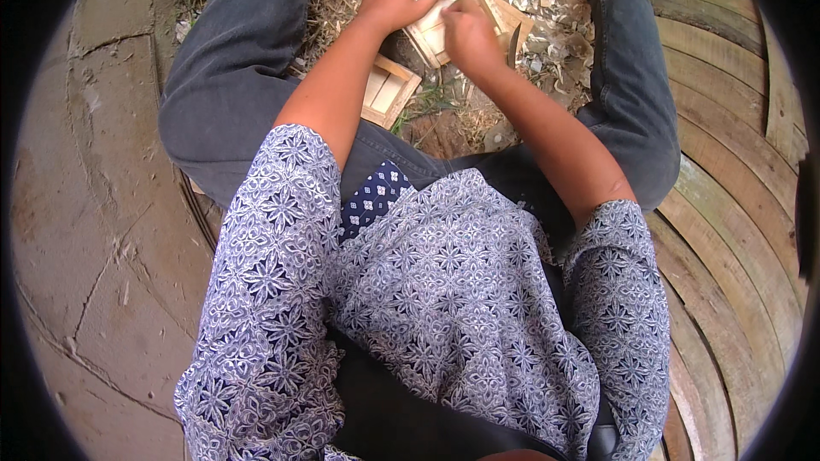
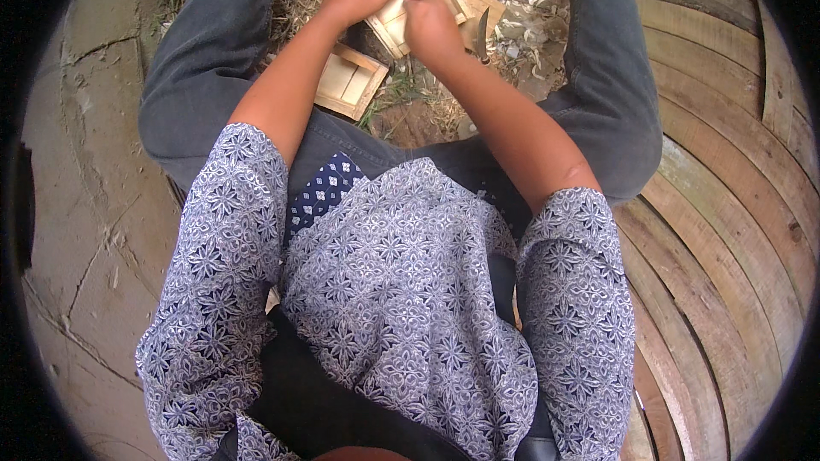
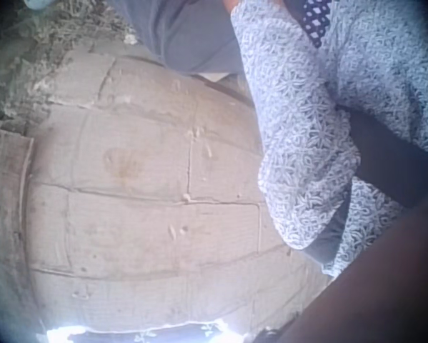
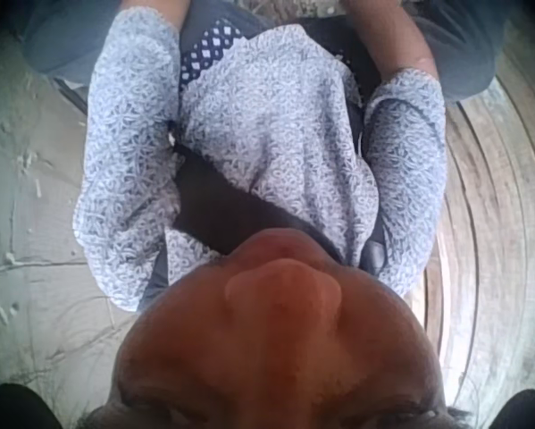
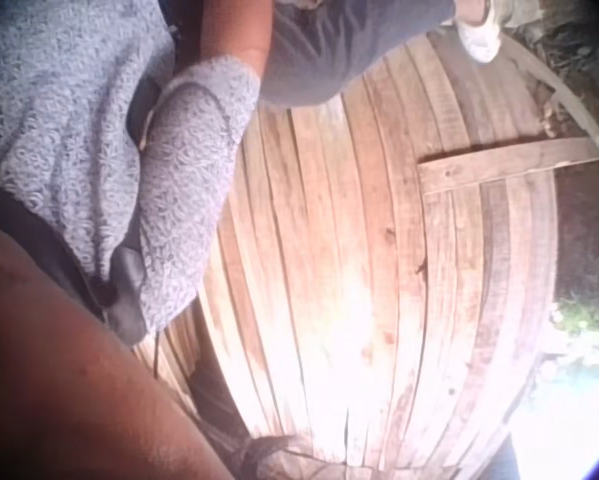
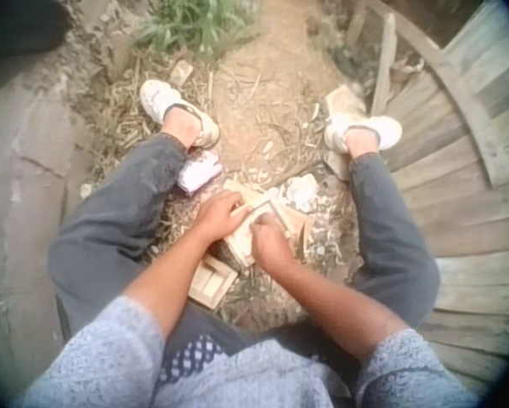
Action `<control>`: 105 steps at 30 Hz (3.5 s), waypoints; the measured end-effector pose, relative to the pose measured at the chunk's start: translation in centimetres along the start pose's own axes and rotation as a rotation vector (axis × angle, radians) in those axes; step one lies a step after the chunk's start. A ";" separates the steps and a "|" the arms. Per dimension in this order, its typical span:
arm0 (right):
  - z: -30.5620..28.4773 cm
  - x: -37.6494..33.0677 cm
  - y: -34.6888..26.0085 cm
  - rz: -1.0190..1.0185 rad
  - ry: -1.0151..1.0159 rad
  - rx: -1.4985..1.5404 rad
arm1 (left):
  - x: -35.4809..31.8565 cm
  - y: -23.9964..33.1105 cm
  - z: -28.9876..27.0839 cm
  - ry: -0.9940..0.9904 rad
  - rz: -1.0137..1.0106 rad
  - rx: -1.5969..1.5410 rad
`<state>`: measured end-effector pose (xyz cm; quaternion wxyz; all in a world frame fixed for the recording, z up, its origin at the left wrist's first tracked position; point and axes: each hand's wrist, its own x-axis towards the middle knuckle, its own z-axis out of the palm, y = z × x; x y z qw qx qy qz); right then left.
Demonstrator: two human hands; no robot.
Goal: The person sits on the ground and uses a knife to carve a small rectangular piece of wood, repeatedly shaving off thin layers and rotating the piece to work different sides. The person occasionally pauses to inspect the carved wood and then resumes carving.
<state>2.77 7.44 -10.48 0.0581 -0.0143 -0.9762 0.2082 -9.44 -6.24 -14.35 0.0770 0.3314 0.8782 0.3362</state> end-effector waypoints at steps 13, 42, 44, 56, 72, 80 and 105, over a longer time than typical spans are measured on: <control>-7.7 -1.3 2.9 0.726 -0.008 0.888 | 0.1 0.8 -0.2 -0.121 0.029 0.185; -4.7 -9.3 6.0 0.516 -0.545 0.917 | -5.6 5.2 -10.1 -0.074 -0.554 -0.669; -1.4 -10.0 7.6 0.562 -0.603 0.697 | -5.3 4.0 -10.1 -0.170 -0.565 -0.574; 2.7 -7.5 7.4 0.515 -0.360 0.829 | -10.5 -6.0 -4.7 -0.574 -0.796 0.474; 0.0 -10.8 10.6 1.086 -0.407 0.226 | -8.3 -3.2 -5.8 -0.654 -0.787 -0.181; 0.6 -8.3 8.7 1.004 -0.404 0.404 | -7.1 0.8 -8.8 -0.252 -0.423 -0.198; 3.8 -49.8 5.4 1.204 0.550 0.811 | 9.9 25.1 -30.8 0.277 0.004 -1.278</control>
